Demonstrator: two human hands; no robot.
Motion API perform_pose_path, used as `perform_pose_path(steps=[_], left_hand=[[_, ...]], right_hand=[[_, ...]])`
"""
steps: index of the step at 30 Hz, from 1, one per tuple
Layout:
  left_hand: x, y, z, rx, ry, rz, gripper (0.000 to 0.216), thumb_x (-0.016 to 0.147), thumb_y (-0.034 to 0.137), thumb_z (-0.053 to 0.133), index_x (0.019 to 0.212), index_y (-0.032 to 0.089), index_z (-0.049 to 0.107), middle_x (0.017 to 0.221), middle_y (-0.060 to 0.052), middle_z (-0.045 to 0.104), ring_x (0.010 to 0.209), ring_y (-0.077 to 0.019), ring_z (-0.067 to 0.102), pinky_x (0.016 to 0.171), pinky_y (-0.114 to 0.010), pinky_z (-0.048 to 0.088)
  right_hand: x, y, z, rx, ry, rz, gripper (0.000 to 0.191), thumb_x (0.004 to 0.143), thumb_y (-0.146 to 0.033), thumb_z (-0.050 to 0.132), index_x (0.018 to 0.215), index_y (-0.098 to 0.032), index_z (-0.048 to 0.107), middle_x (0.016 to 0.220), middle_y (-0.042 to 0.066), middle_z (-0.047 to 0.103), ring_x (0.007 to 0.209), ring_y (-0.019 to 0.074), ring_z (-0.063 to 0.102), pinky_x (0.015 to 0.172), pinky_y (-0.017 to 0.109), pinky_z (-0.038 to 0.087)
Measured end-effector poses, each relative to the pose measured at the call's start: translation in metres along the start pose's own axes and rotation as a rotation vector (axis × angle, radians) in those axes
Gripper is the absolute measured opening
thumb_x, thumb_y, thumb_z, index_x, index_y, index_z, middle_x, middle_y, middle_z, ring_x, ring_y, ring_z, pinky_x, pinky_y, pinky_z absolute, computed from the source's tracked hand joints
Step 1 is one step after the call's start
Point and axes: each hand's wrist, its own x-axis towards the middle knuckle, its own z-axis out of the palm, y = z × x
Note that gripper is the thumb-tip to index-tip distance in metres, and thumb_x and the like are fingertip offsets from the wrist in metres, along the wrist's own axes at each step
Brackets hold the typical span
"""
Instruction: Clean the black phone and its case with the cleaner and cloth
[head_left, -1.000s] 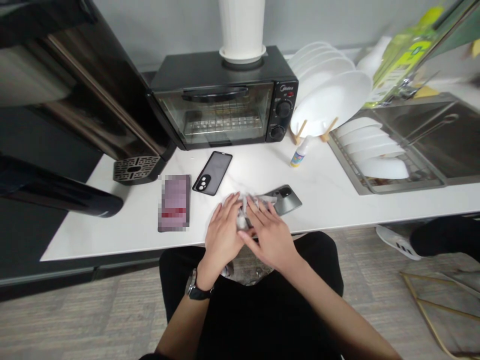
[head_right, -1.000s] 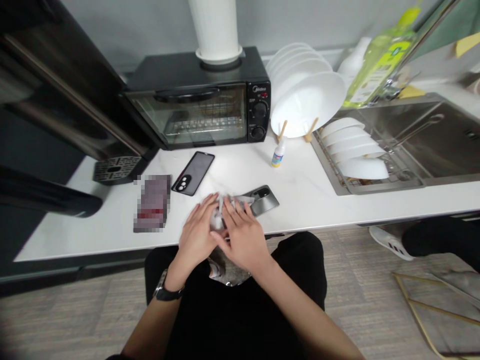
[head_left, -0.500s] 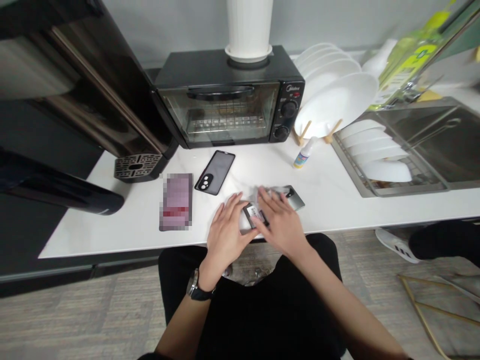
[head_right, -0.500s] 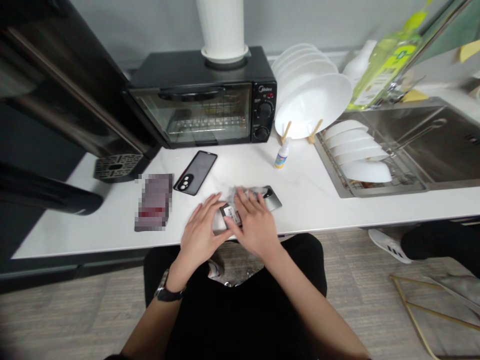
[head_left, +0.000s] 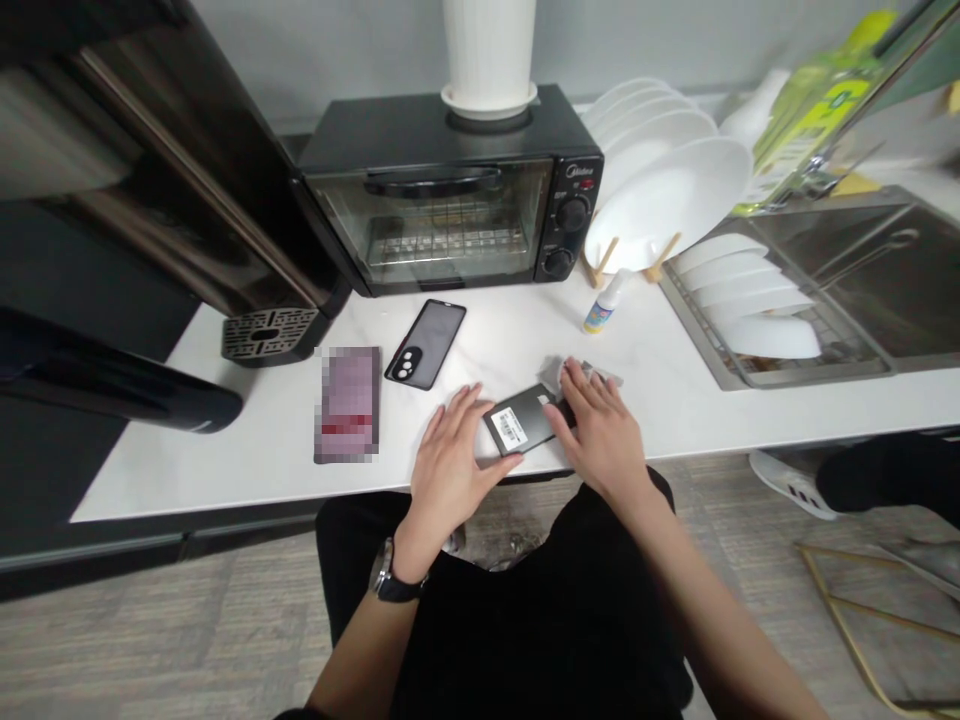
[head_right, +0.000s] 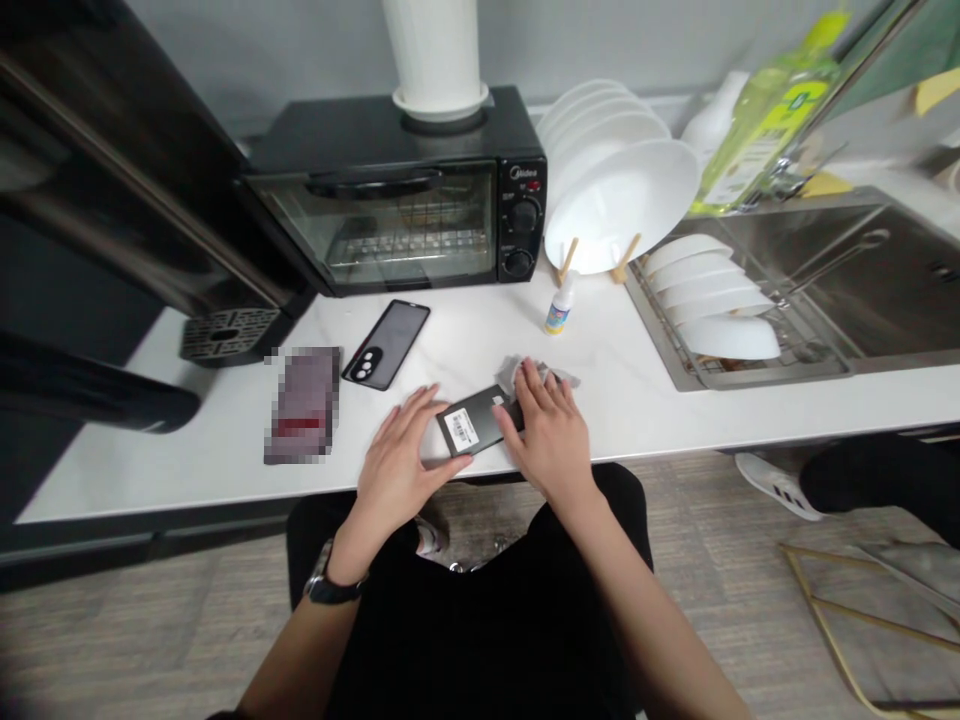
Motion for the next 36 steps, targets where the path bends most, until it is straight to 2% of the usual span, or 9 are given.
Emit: perform_pose_path(steps=[6,10,15,20,24,26,29,33,36], left_hand=[[-0.002,0.0,-0.001,0.003,-0.019,-0.001,0.058,0.091,0.03,0.072,0.144,0.024,0.05,0.167,-0.01,0.042,0.157,-0.0271,0.037,0.129,-0.051,0.032],[-0.001,0.001,-0.001,0.005,-0.012,-0.003,0.063,0.088,0.043,0.078,0.142,0.025,0.052,0.168,-0.009,0.042,0.157,-0.0278,0.036,0.13,-0.051,0.031],[0.0,0.0,0.0,0.003,-0.004,0.004,0.064,0.088,0.05,0.078,0.142,0.025,0.052,0.167,-0.009,0.042,0.157,-0.0284,0.036,0.13,-0.052,0.031],[-0.001,-0.001,-0.001,0.003,-0.005,0.002,0.061,0.09,0.046,0.075,0.142,0.025,0.052,0.167,-0.01,0.043,0.157,-0.0285,0.038,0.129,-0.051,0.032],[-0.002,-0.002,-0.002,0.014,-0.039,0.007,0.06,0.09,0.032,0.073,0.144,0.022,0.05,0.168,-0.011,0.042,0.158,-0.0271,0.036,0.13,-0.05,0.031],[-0.001,-0.001,-0.002,0.018,-0.041,0.004,0.061,0.089,0.033,0.075,0.144,0.023,0.05,0.168,-0.01,0.042,0.158,-0.0269,0.036,0.13,-0.05,0.031],[0.0,-0.001,-0.001,0.013,-0.014,-0.002,0.063,0.088,0.044,0.078,0.142,0.026,0.052,0.167,-0.009,0.043,0.157,-0.0284,0.037,0.129,-0.052,0.031],[0.001,0.0,0.001,0.015,-0.008,0.005,0.064,0.087,0.048,0.079,0.141,0.026,0.052,0.167,-0.009,0.044,0.156,-0.0297,0.038,0.129,-0.053,0.031],[0.0,-0.001,0.001,0.015,-0.004,0.005,0.062,0.088,0.045,0.077,0.141,0.026,0.052,0.167,-0.009,0.044,0.157,-0.0294,0.037,0.129,-0.053,0.032]], right_hand=[[-0.027,-0.066,0.003,0.137,-0.171,-0.256,0.064,0.106,-0.042,0.046,0.163,-0.014,0.038,0.168,0.013,0.036,0.155,0.0323,0.038,0.127,0.058,0.034],[-0.058,-0.035,-0.013,0.107,-0.156,-0.198,0.057,0.108,-0.034,0.043,0.163,-0.022,0.037,0.166,0.007,0.041,0.154,0.0306,0.04,0.125,0.06,0.036],[-0.028,0.021,-0.011,-0.013,0.001,-0.005,0.061,0.108,-0.048,0.045,0.16,-0.018,0.043,0.165,0.013,0.043,0.148,0.0363,0.048,0.123,0.062,0.038],[0.004,-0.021,0.009,0.03,-0.049,-0.1,0.07,0.105,-0.057,0.047,0.157,-0.011,0.047,0.166,0.018,0.04,0.151,0.0389,0.044,0.124,0.063,0.034],[-0.025,-0.065,0.005,0.129,-0.163,-0.263,0.071,0.105,-0.053,0.049,0.163,-0.013,0.037,0.169,0.014,0.035,0.155,0.0343,0.038,0.126,0.06,0.034],[-0.045,-0.061,-0.003,0.135,-0.186,-0.268,0.068,0.106,-0.047,0.048,0.165,-0.017,0.032,0.169,0.011,0.035,0.156,0.0314,0.038,0.126,0.058,0.036],[-0.057,-0.023,-0.014,0.07,-0.136,-0.175,0.06,0.108,-0.041,0.044,0.164,-0.02,0.035,0.168,0.008,0.039,0.154,0.0314,0.041,0.125,0.058,0.037],[-0.028,0.019,-0.01,-0.037,-0.003,0.02,0.062,0.108,-0.047,0.044,0.159,-0.012,0.043,0.166,0.015,0.04,0.148,0.0377,0.048,0.123,0.061,0.038],[-0.001,0.001,0.002,-0.031,0.008,0.03,0.071,0.105,-0.055,0.049,0.155,-0.005,0.047,0.165,0.022,0.039,0.149,0.0412,0.045,0.124,0.061,0.035]])
